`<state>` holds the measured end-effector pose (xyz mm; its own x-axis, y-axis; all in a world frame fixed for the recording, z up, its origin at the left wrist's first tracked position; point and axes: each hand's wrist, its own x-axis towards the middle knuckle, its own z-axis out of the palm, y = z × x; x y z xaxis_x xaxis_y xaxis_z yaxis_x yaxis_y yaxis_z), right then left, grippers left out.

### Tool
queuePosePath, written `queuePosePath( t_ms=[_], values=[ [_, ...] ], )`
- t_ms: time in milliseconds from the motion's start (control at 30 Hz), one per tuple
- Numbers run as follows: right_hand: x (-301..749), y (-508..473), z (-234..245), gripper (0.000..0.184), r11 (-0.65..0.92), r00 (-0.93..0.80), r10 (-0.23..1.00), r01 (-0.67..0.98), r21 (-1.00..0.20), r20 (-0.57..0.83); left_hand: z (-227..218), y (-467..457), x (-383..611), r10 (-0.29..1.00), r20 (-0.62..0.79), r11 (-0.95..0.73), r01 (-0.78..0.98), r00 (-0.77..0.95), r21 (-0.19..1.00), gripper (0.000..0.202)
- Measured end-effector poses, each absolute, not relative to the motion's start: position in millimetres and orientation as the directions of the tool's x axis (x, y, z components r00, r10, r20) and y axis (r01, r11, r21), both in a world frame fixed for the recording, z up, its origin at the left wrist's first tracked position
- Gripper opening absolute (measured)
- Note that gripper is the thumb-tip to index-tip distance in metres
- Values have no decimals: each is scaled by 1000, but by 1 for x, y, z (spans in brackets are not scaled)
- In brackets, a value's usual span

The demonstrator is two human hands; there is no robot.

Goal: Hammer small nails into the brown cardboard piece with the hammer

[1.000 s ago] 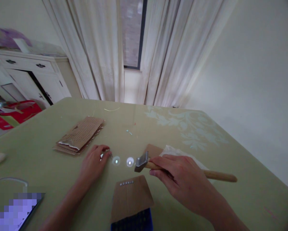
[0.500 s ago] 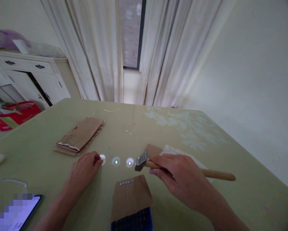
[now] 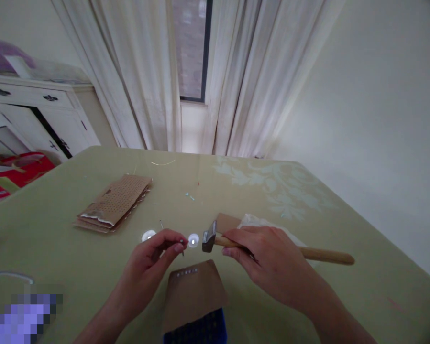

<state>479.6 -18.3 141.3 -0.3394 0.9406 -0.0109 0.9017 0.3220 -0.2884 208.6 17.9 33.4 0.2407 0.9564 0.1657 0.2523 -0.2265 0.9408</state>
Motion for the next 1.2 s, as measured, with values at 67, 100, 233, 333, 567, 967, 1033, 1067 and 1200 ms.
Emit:
queuePosePath(
  t_ms=[67,100,233,333,567,967,1033,1067,1200],
  values=[
    [480,-18,141,16,325,-342,940,902,-284,-9,37,10,214,949,176,-238,229,262,944,18],
    [480,-18,140,16,326,-342,940,902,-283,-7,37,7,216,945,176,-245,240,276,939,17],
    [481,-18,139,15,331,-342,940,904,-270,7,38,3,219,938,165,-259,297,306,919,18],
    [481,-16,139,16,337,-351,936,904,-263,-4,40,2,220,933,155,-261,314,325,913,20],
    [483,-17,140,23,298,-310,951,922,-247,-10,39,0,222,922,149,-271,319,358,908,21],
    [499,-17,148,20,244,-180,965,879,-410,189,37,-1,219,934,167,-276,342,316,898,22],
    [502,-18,151,21,244,-164,963,871,-425,216,37,0,217,938,175,-276,339,300,899,22],
    [503,-18,152,21,245,-160,961,868,-432,225,37,0,217,938,181,-279,335,295,900,22],
    [505,-20,156,19,243,-152,961,863,-442,231,39,3,218,936,221,-308,331,275,892,24]
  ],
)
